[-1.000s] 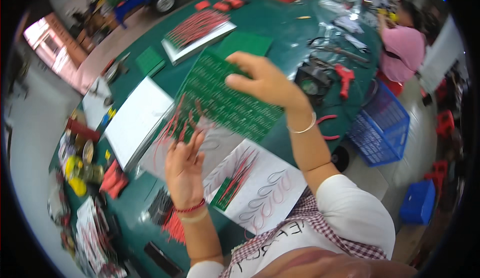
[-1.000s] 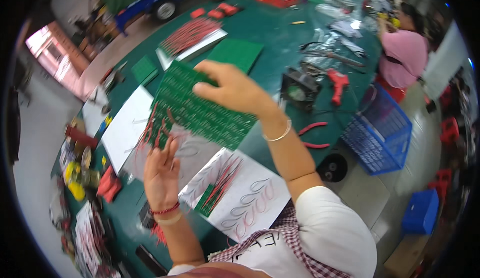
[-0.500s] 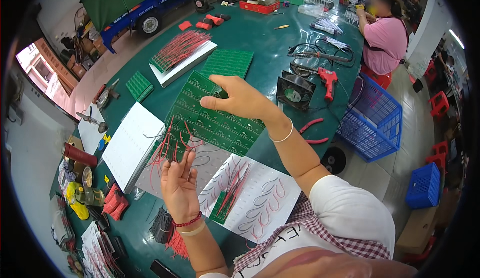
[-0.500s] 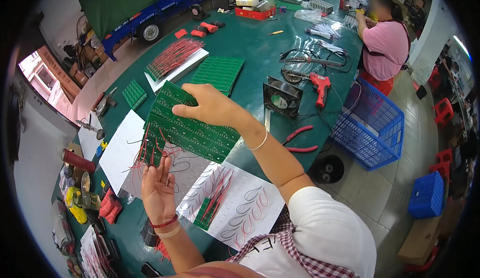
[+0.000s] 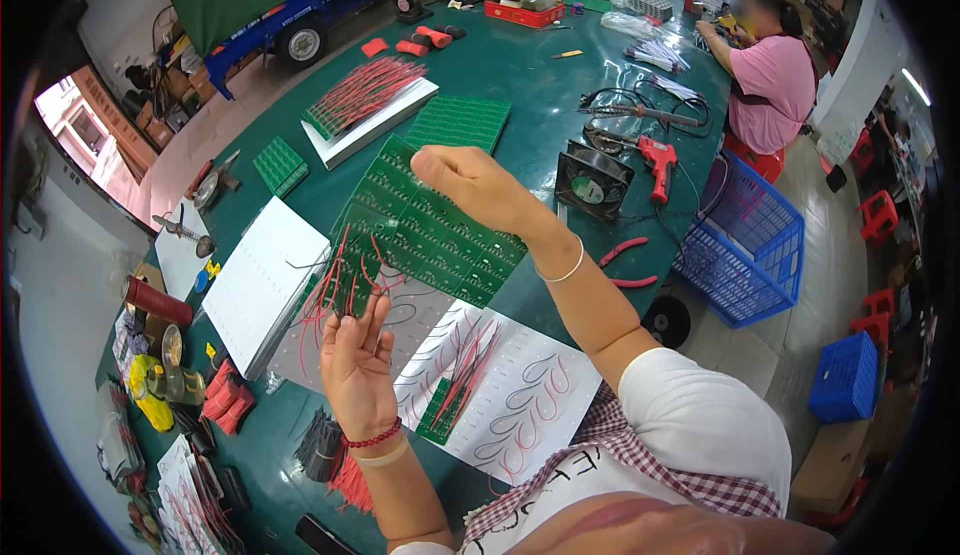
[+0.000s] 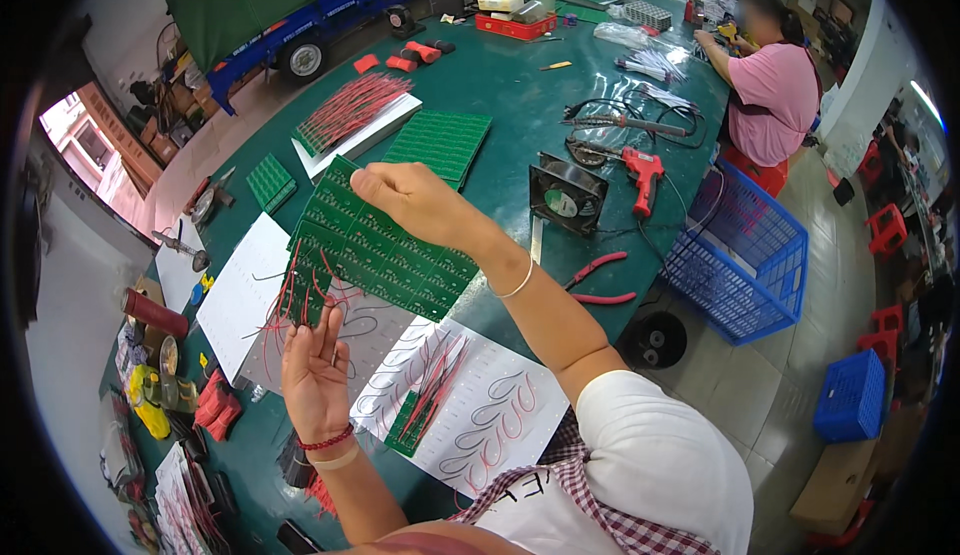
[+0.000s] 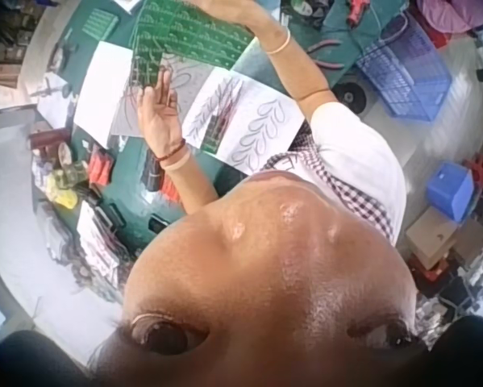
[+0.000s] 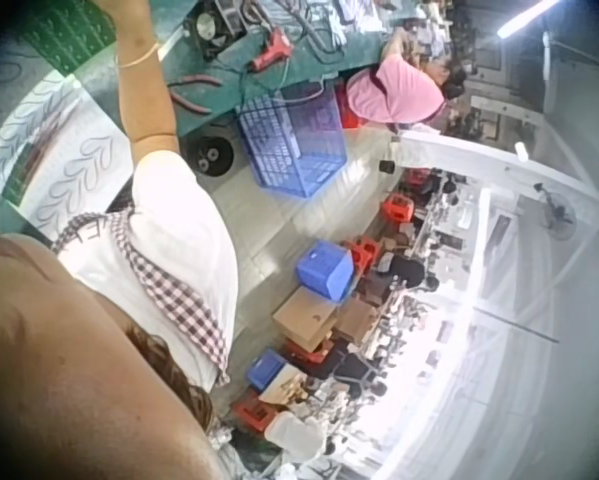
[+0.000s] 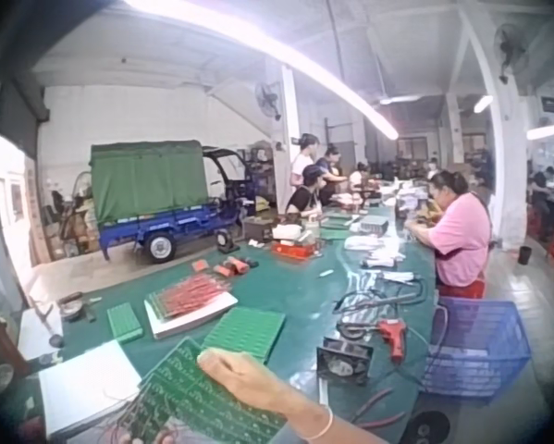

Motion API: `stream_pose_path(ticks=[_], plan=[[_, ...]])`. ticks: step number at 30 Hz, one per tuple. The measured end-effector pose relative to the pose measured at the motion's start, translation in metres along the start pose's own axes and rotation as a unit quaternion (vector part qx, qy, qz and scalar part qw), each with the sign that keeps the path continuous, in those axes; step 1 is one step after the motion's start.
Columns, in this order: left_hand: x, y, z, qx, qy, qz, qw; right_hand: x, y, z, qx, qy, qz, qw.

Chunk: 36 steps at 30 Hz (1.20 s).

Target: Assembling and wiring LED circuit boards using a hot glue gun to secure wires according to a template.

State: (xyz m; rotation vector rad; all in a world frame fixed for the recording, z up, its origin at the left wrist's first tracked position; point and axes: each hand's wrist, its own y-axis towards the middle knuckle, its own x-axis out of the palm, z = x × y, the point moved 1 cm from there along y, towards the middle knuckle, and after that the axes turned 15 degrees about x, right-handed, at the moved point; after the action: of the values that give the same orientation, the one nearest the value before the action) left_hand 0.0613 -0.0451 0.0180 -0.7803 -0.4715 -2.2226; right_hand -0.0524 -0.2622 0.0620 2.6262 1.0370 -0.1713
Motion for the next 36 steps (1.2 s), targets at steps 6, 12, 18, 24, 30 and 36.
stream_pose_path(ticks=[6,12,18,24,30,36], plan=[[0.002,0.0,0.001,-0.005,0.005,0.003,1.0,0.001,-0.004,-0.009,0.002,-0.078,-0.001,0.997],[0.002,0.002,-0.002,-0.012,0.006,0.008,1.0,0.004,0.001,0.0,0.004,-0.076,0.025,0.997],[-0.007,0.005,-0.003,-0.007,0.006,-0.011,1.0,0.006,0.008,0.011,0.02,0.013,0.022,0.999],[-0.008,0.005,-0.004,-0.007,0.004,-0.009,1.0,0.009,0.002,0.0,0.024,-0.061,0.026,0.997],[0.001,0.003,-0.004,-0.01,-0.003,0.007,1.0,0.007,0.001,-0.001,0.016,-0.077,0.039,0.996],[0.0,0.002,-0.001,-0.005,0.0,0.012,1.0,0.009,-0.001,-0.005,0.044,-0.086,0.022,0.995]])
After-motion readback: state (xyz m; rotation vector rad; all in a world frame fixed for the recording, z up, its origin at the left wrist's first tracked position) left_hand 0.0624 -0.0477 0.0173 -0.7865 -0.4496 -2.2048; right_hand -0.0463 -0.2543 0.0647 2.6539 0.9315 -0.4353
